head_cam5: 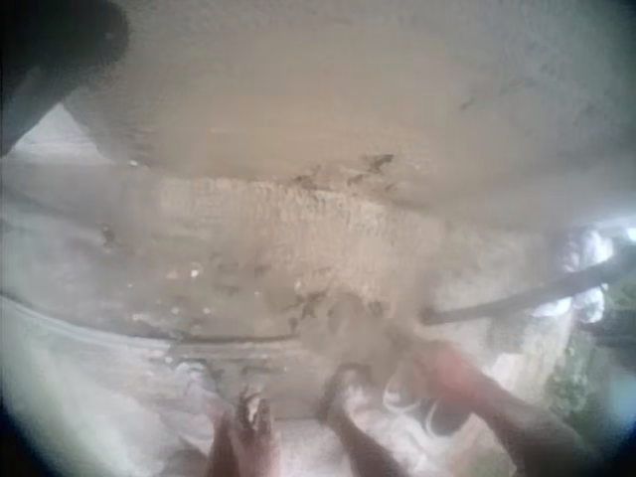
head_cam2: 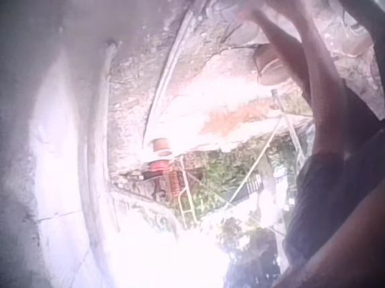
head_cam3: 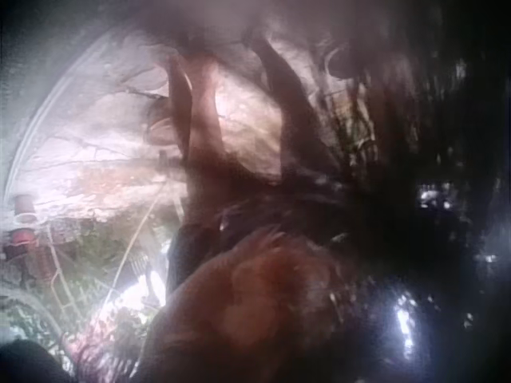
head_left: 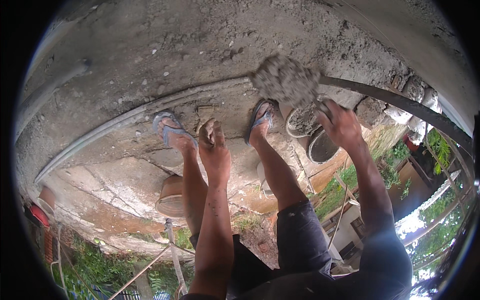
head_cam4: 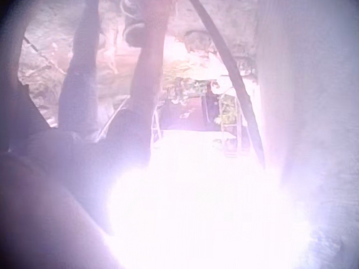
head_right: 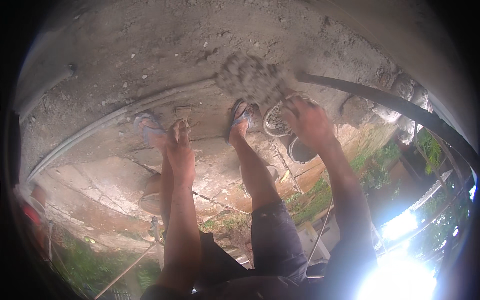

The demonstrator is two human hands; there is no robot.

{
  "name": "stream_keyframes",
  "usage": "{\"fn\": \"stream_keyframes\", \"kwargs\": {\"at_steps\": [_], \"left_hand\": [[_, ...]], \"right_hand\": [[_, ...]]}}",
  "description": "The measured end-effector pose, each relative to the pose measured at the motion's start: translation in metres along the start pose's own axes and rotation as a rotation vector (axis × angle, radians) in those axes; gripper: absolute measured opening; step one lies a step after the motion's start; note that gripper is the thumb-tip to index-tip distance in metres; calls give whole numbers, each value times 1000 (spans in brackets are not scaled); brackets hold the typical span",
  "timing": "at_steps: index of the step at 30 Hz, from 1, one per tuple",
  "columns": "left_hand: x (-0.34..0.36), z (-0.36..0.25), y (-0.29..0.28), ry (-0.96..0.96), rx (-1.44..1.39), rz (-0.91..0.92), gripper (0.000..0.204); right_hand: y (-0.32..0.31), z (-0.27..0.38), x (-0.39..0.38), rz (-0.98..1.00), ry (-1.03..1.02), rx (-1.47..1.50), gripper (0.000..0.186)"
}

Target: The person scoops wet cement from a bucket using a trowel and applies it to a concrete wall surface. They repeatedly transfer cement and smooth the wall with a wooden straightedge.

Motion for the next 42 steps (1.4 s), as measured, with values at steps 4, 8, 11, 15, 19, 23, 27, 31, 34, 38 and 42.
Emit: {"fn": "stream_keyframes", "kwargs": {"at_steps": [4, 8, 11, 15, 19, 23, 27, 31, 34, 38, 42], "left_hand": [[-9, 19, 8, 25, 17, -11, 36], [-13, 15, 15, 3, 83, -3, 37], [-9, -5, 36, 25, 106, 116, 37], [-13, 5, 22, 22, 133, 23, 35], [-14, 17, 14, 49, 143, -31, 32], [-9, 13, 8, 49, 99, 4, 38], [-1, 6, -11, 55, 37, -67, 38], [13, -6, -35, 4, -35, -91, 40], [19, -17, -42, -12, -80, -62, 43], [25, -22, -56, -73, -193, -35, 45], [33, -21, -68, -96, -232, -49, 44]], "right_hand": [[-3, -86, -102, 33, 185, 32, 22], [51, -160, -90, 241, 197, -215, 26], [196, -313, -2, 358, -101, -460, 32], [146, -224, 58, 532, 430, -180, 27], [57, -171, -19, 481, 71, -278, 24], [-24, -88, -60, 279, 238, -216, 32], [32, 44, 43, 46, -358, -19, 34], [107, 226, 169, 104, -469, -125, 41], [138, 335, 242, 108, -606, -175, 44], [155, 423, 279, 125, -577, -350, 48], [132, 450, 285, 93, -548, -371, 47]]}}
Point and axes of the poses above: each hand's wrist, its own x-axis towards the middle knuckle, its own y-axis out of the palm, z = x × y, the point moved 3 cm from there along x, towards the middle knuckle, and after that the axes turned 6 degrees about x, right-handed, at the moved point
